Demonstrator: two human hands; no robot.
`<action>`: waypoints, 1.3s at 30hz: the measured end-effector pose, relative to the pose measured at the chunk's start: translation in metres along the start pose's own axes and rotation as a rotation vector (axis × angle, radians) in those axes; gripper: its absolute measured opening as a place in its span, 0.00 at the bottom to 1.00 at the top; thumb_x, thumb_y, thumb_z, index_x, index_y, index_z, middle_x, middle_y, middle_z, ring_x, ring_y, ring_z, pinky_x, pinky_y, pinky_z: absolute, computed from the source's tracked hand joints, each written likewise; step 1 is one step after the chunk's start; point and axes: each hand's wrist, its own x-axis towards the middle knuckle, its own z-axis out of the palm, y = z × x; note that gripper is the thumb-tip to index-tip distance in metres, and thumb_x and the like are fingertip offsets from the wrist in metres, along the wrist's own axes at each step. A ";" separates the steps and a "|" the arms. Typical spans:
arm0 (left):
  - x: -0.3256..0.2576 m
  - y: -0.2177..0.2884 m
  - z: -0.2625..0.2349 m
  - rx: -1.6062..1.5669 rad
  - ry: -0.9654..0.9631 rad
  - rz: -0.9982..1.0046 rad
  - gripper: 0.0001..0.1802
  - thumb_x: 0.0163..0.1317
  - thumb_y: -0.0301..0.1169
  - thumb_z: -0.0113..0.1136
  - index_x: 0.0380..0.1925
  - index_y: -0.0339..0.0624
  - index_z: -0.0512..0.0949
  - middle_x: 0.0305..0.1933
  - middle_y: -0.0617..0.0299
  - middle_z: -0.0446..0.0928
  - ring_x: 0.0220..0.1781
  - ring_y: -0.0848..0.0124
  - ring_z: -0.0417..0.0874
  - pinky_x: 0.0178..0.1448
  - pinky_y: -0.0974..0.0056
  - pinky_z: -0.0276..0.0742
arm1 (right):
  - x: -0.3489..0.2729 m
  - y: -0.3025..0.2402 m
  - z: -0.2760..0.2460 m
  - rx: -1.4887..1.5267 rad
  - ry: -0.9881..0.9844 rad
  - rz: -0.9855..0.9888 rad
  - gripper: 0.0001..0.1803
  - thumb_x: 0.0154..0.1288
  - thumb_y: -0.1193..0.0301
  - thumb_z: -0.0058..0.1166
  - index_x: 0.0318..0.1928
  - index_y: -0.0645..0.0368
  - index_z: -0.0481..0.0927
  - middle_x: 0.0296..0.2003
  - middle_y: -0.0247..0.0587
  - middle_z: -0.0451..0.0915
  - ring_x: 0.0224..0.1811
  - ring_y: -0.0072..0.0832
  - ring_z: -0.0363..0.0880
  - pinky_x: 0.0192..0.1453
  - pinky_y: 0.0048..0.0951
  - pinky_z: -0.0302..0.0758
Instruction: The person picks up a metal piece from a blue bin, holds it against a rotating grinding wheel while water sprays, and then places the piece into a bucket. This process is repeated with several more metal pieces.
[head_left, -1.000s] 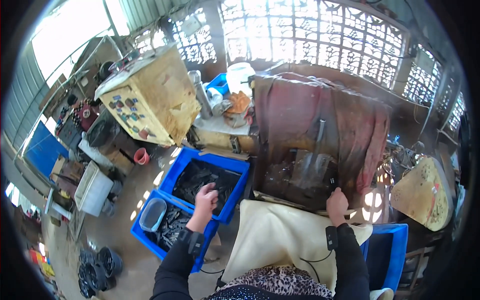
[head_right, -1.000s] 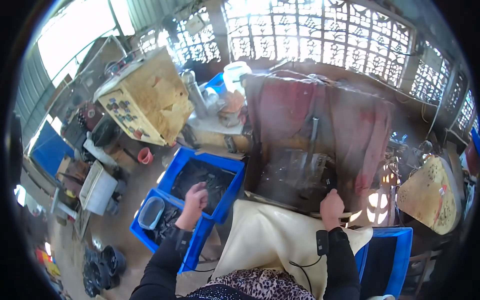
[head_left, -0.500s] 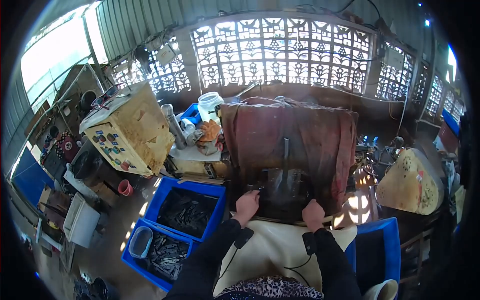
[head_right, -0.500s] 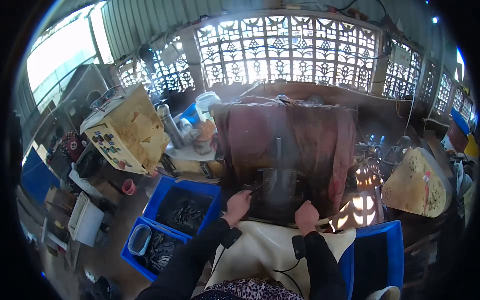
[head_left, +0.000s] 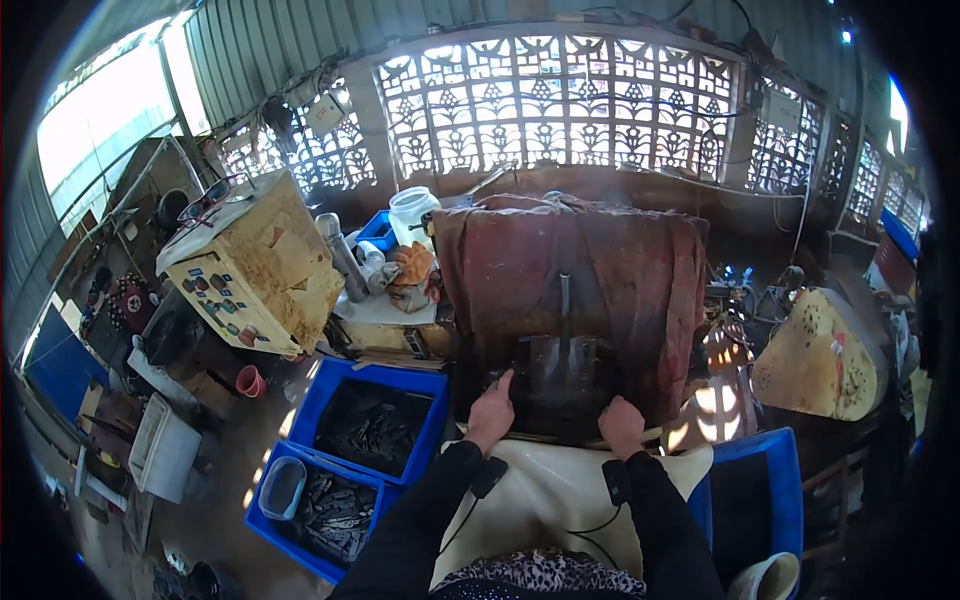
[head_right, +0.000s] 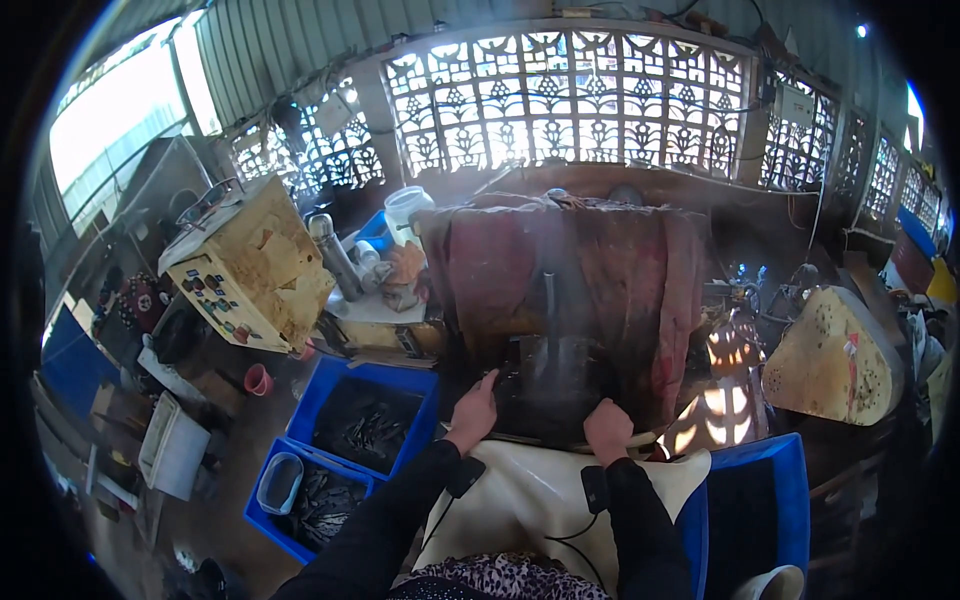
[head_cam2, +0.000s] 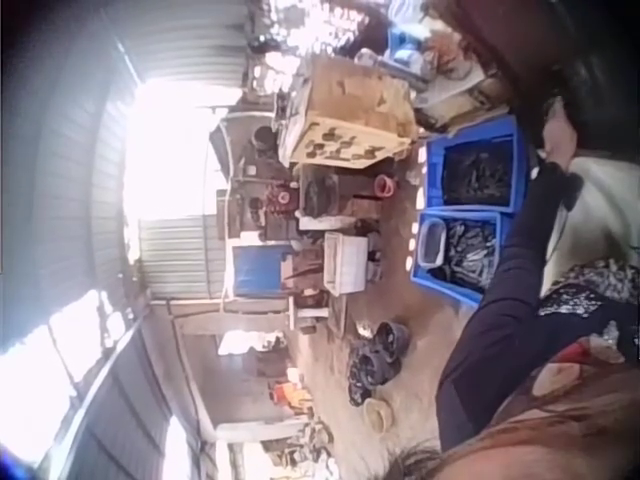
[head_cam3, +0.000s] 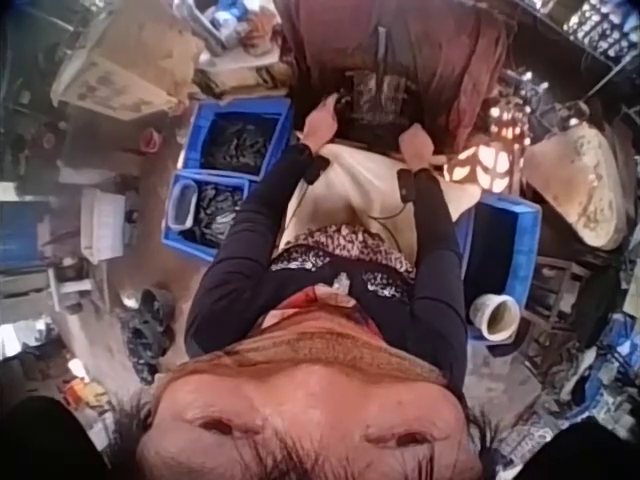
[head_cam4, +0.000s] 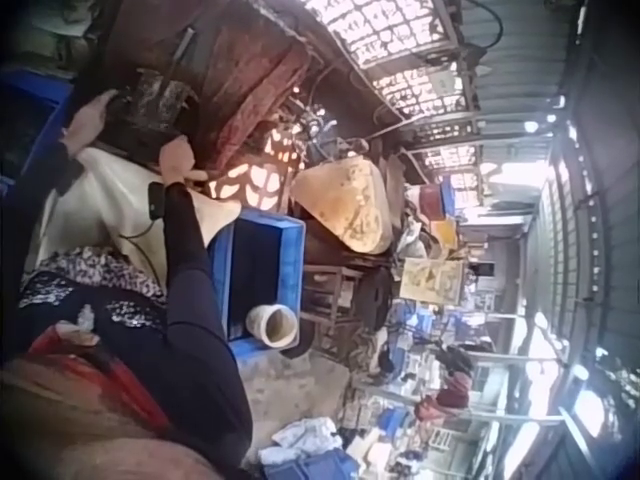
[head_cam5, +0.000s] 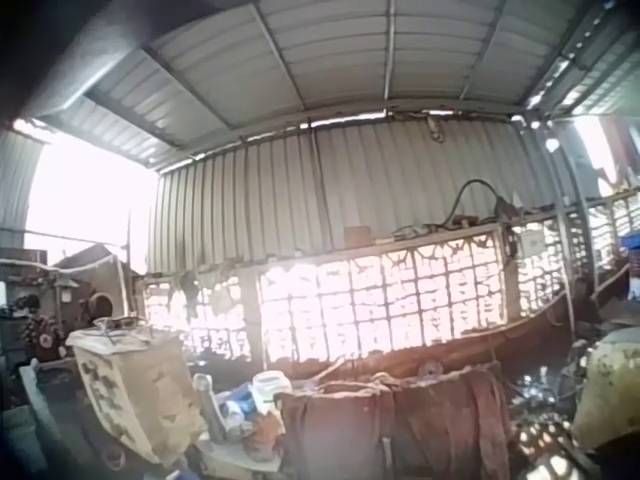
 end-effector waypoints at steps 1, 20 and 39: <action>0.000 0.003 -0.003 -0.016 -0.022 0.007 0.25 0.62 0.25 0.49 0.61 0.49 0.69 0.47 0.48 0.78 0.44 0.47 0.81 0.47 0.50 0.78 | 0.001 0.001 0.000 -0.010 -0.011 -0.007 0.11 0.64 0.68 0.49 0.39 0.63 0.77 0.35 0.56 0.83 0.40 0.52 0.84 0.43 0.49 0.81; -0.001 -0.006 0.003 0.014 -0.129 0.095 0.15 0.55 0.23 0.50 0.39 0.48 0.82 0.43 0.54 0.79 0.46 0.54 0.82 0.49 0.55 0.79 | 0.000 -0.001 -0.002 -0.031 -0.048 0.031 0.11 0.63 0.68 0.49 0.40 0.62 0.78 0.37 0.56 0.84 0.42 0.51 0.84 0.46 0.47 0.81; -0.001 -0.005 0.000 0.059 -0.208 0.016 0.13 0.56 0.25 0.50 0.37 0.46 0.83 0.42 0.53 0.80 0.47 0.55 0.82 0.50 0.54 0.78 | 0.004 0.005 -0.001 0.045 0.039 -0.065 0.12 0.61 0.63 0.55 0.34 0.61 0.80 0.34 0.56 0.82 0.39 0.55 0.81 0.42 0.51 0.78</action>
